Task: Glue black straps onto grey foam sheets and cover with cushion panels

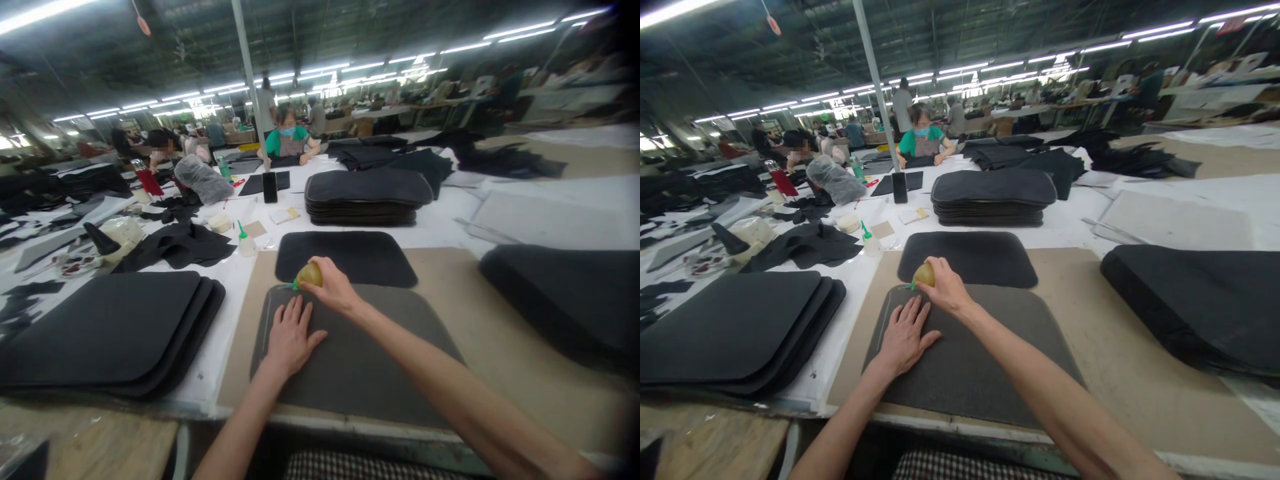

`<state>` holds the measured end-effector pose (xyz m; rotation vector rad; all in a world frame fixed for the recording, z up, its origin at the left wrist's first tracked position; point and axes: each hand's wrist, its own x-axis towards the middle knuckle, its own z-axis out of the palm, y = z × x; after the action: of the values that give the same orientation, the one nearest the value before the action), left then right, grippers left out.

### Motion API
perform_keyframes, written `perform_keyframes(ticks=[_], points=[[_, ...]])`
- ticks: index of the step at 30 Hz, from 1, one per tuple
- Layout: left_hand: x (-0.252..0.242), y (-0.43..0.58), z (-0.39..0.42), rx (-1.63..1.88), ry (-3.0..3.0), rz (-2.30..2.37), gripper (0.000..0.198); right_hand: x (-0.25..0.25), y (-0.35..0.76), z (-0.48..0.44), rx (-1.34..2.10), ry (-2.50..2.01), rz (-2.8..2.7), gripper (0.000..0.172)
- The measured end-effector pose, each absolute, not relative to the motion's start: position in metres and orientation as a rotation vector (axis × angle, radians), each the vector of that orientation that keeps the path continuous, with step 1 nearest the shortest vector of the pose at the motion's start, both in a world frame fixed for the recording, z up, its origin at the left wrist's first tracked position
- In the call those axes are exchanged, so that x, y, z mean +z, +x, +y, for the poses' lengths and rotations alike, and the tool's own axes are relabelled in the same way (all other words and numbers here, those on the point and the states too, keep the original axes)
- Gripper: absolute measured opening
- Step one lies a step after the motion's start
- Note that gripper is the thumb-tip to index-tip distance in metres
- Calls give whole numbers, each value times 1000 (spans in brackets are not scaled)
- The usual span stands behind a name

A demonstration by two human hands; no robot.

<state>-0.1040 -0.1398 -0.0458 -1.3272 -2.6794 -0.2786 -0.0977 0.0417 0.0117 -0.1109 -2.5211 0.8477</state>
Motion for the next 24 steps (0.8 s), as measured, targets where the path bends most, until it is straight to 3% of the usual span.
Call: perform_keyframes(ticks=[12,24], points=[[-56,-103,-141,-169,-1319,-2660,70,19,-52,95,833,-286,-2483,47],[-58,-104,-140,-192,-1339,-2626,66,1,-109,22,991,-61,-2444,50]])
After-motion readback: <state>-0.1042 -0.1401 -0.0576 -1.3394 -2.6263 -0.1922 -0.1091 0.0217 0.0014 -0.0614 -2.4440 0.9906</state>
